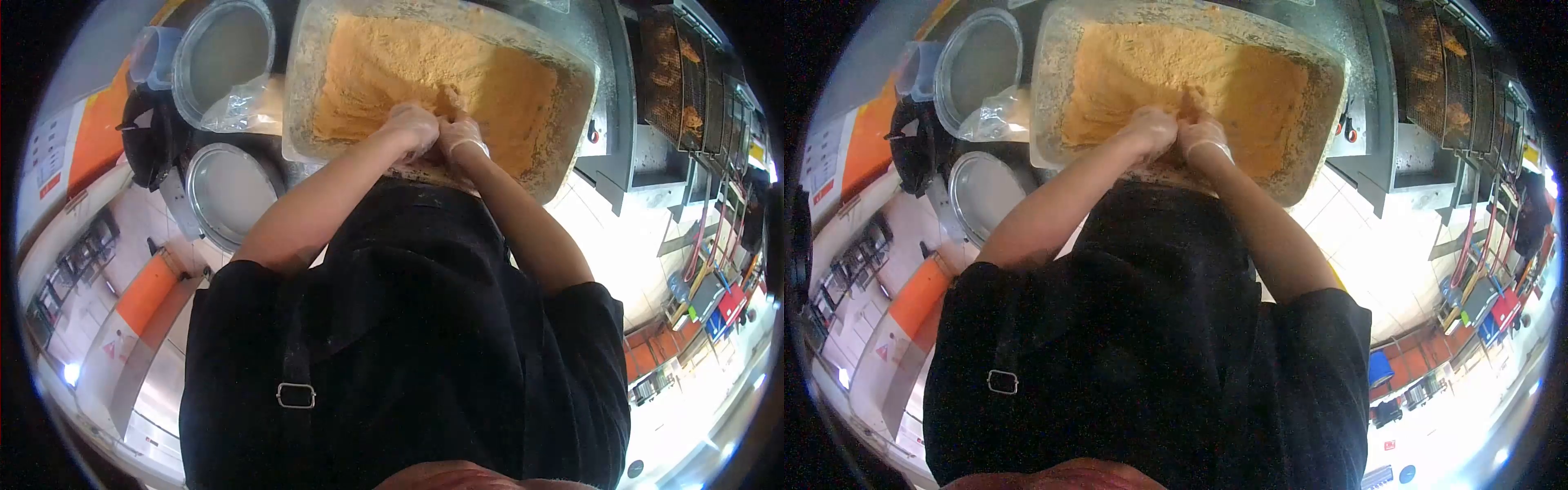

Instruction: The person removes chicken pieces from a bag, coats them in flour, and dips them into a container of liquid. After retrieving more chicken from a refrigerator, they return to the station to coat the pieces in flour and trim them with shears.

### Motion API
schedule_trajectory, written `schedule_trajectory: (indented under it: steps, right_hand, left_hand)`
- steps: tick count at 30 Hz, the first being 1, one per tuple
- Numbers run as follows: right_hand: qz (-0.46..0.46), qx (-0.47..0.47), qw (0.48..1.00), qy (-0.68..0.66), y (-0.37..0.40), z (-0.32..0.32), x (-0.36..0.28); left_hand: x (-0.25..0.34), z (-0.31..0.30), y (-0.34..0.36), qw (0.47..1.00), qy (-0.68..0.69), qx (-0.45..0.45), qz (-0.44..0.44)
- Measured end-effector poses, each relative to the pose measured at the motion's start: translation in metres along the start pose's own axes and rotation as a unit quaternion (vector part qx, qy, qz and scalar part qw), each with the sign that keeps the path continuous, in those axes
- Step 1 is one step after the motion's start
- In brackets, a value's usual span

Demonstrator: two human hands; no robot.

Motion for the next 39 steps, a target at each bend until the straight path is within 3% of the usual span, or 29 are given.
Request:
schedule_trajectory:
  steps: [1, 2, 4, 5, 6, 7, 8, 10, 11, 13, 14, 15, 16, 18, 19, 20, 21, 22, 24, 26, 28, 30, 31, 33, 34, 35, 36, 37, 39]
  right_hand:
    - [0.001, -0.028, 0.999, -0.035, 0.004, -0.011, -0.004]
    - [0.003, -0.057, 0.996, -0.069, 0.009, -0.022, -0.008]
    - [-0.113, -0.258, 0.957, -0.073, 0.023, -0.054, -0.002]
    - [0.138, -0.211, 0.884, -0.394, 0.04, -0.072, 0.001]
    - [0.14, -0.184, 0.892, -0.389, 0.044, -0.082, 0.001]
    - [0.073, -0.151, 0.955, -0.245, 0.041, -0.085, 0.002]
    - [-0.069, -0.128, 0.988, 0.043, 0.033, -0.071, -0.003]
    - [-0.179, -0.113, 0.929, 0.304, 0.016, -0.023, -0.009]
    - [-0.071, -0.086, 0.98, 0.164, -0.01, 0.003, -0.008]
    - [0.039, -0.06, 0.997, 0.016, -0.014, 0.002, -0.008]
    - [-0.024, -0.143, 0.989, -0.02, 0.009, -0.016, -0.028]
    - [-0.056, -0.185, 0.98, -0.036, 0.017, -0.024, -0.026]
    - [-0.086, -0.228, 0.968, -0.055, 0.025, -0.033, -0.025]
    - [-0.358, -0.188, 0.882, 0.24, 0.02, -0.057, -0.01]
    - [-0.359, -0.189, 0.882, 0.24, 0.019, -0.06, -0.015]
    - [-0.188, -0.085, 0.967, 0.147, 0.01, -0.078, -0.017]
    - [-0.002, 0.023, 0.999, 0.048, 0.01, -0.092, -0.009]
    - [0.001, 0.02, 0.999, 0.049, 0.014, -0.089, -0.018]
    - [-0.104, 0.04, 0.95, 0.291, 0.016, -0.08, -0.057]
    - [-0.066, 0.035, 0.974, 0.214, 0.009, -0.059, -0.054]
    - [-0.186, 0.014, 0.97, 0.156, 0.011, -0.032, -0.048]
    - [-0.204, 0.038, 0.962, 0.177, 0.015, -0.027, -0.038]
    - [-0.199, -0.063, 0.968, 0.136, 0.018, -0.029, -0.034]
    - [-0.191, -0.165, 0.963, 0.094, 0.009, -0.025, -0.022]
    - [-0.063, -0.242, 0.966, -0.067, -0.01, -0.01, -0.005]
    - [0.067, -0.307, 0.922, -0.224, -0.013, -0.003, 0.002]
    - [0.068, -0.306, 0.923, -0.224, -0.014, 0.0, 0.009]
    - [-0.125, -0.269, 0.94, -0.171, -0.009, -0.006, -0.002]
    - [-0.179, -0.238, 0.953, -0.047, 0.005, -0.026, -0.022]
  left_hand:
    - [0.002, -0.03, 0.035, 0.917, 0.348, 0.093, -0.174]
    - [-0.005, -0.031, 0.038, 0.917, 0.347, 0.094, -0.174]
    - [-0.043, -0.018, 0.045, 0.815, 0.508, 0.106, -0.258]
    - [-0.065, -0.01, 0.045, 0.773, 0.556, 0.113, -0.284]
    - [-0.093, 0.004, 0.023, 0.94, 0.295, 0.025, -0.17]
    - [-0.093, 0.013, 0.018, 0.982, 0.149, -0.034, -0.111]
    - [-0.088, 0.015, 0.02, 0.996, 0.002, -0.075, -0.038]
    - [-0.06, 0.017, 0.013, 0.984, 0.107, -0.091, -0.107]
    - [-0.044, 0.012, 0.009, 0.977, 0.141, -0.091, -0.13]
    - [-0.024, -0.001, 0.006, 0.996, 0.059, 0.023, -0.063]
    - [-0.021, -0.007, 0.009, 0.997, 0.031, 0.06, -0.043]
    - [-0.034, -0.006, 0.019, 0.953, 0.285, 0.026, -0.097]
    - [-0.046, -0.003, 0.029, 0.842, 0.519, -0.007, -0.145]
    - [-0.073, -0.005, 0.039, 0.788, 0.573, 0.017, -0.226]
    - [-0.068, -0.035, 0.062, 0.882, 0.406, 0.041, -0.236]
    - [-0.066, -0.052, 0.075, 0.944, 0.223, 0.061, -0.237]
    - [-0.082, -0.035, 0.064, 0.961, 0.154, 0.056, -0.221]
    - [-0.081, -0.015, 0.051, 0.961, 0.156, 0.052, -0.221]
    - [-0.06, -0.011, 0.029, 0.951, 0.213, 0.136, -0.177]
    - [-0.025, -0.026, 0.033, 0.959, 0.196, 0.128, -0.161]
    - [-0.015, -0.024, 0.039, 0.97, 0.162, 0.085, -0.163]
    - [-0.019, -0.011, 0.031, 0.95, 0.283, 0.02, -0.129]
    - [-0.027, -0.008, 0.031, 0.949, 0.285, 0.023, -0.131]
    - [-0.042, -0.002, 0.038, 0.863, 0.496, 0.011, -0.09]
    - [-0.046, -0.004, 0.039, 0.864, 0.495, 0.009, -0.09]
    - [-0.055, -0.011, 0.04, 0.924, 0.353, 0.033, -0.146]
    - [-0.062, -0.017, 0.042, 0.957, 0.202, 0.058, -0.198]
    - [-0.063, -0.014, 0.048, 0.957, 0.204, 0.06, -0.196]
    - [-0.061, -0.02, 0.069, 0.949, 0.027, 0.26, -0.178]
Point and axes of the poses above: each hand's wrist, its own y-axis away from the middle knuckle, its own z-axis out of the palm, x = y × z, the point moved 4 cm from there along -y, towards the middle knuckle, and after that the axes turned 5 degrees about x, right-handed, at the moved point
